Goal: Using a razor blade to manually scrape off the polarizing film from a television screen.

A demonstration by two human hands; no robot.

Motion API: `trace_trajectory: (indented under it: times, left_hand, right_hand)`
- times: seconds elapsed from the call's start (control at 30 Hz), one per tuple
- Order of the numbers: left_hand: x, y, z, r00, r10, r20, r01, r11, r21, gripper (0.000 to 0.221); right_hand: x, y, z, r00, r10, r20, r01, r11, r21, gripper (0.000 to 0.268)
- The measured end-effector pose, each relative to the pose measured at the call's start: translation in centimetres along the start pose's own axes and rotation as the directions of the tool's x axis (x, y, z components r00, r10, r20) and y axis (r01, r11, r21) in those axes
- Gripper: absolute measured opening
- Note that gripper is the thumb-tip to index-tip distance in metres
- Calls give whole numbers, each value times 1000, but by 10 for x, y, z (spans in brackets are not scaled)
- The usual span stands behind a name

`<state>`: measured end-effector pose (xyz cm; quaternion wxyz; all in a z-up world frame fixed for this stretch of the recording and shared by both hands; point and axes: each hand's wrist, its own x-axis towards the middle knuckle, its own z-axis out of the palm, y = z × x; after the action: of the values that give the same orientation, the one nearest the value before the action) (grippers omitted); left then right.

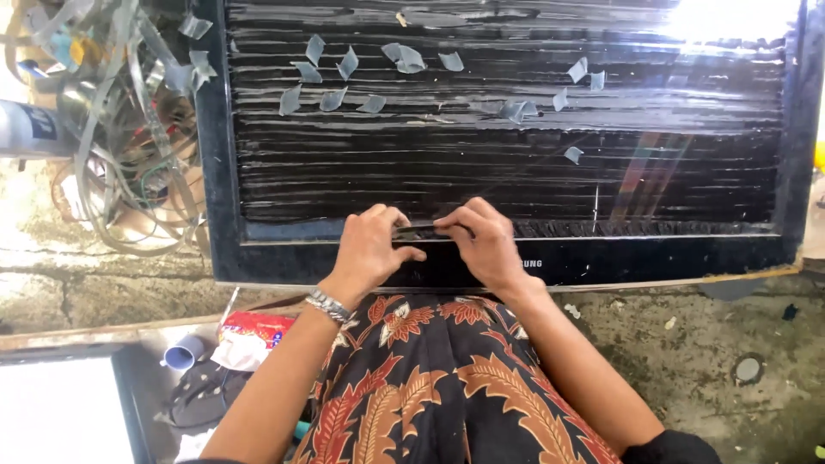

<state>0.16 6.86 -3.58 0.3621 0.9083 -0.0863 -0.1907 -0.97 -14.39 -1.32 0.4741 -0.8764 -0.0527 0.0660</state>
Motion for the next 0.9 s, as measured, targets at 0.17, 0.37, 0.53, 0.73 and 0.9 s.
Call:
trace_trajectory:
  times: [0.17,0.37,0.53,0.73,0.9]
  left_hand:
    - [12,-16,34,996,83,35,-86,990,114,21]
    - [27,64,-26,985,102,-138,-136,954,-267,9]
    - [27,0,-161,863,213,-458,-230,973,20,5]
    - [4,-36,-163,908,-32,-417,138,964,226,55]
    - [13,2,-62,995,-38,-95,16,975,-221,28]
  right_hand:
    - [-5,-15,-46,968,-86,-237,59,991,-117,14]
    - [-35,-5,-64,878,103,-467,-155,985,-76,11]
    - [-44,-24,-43,823,285,-491,-268,957,107,9]
    - [-30,-39,-17,847,343,-405,-294,939,181,14]
    - [5,-47,3,950,231,-208,-189,961,202,13]
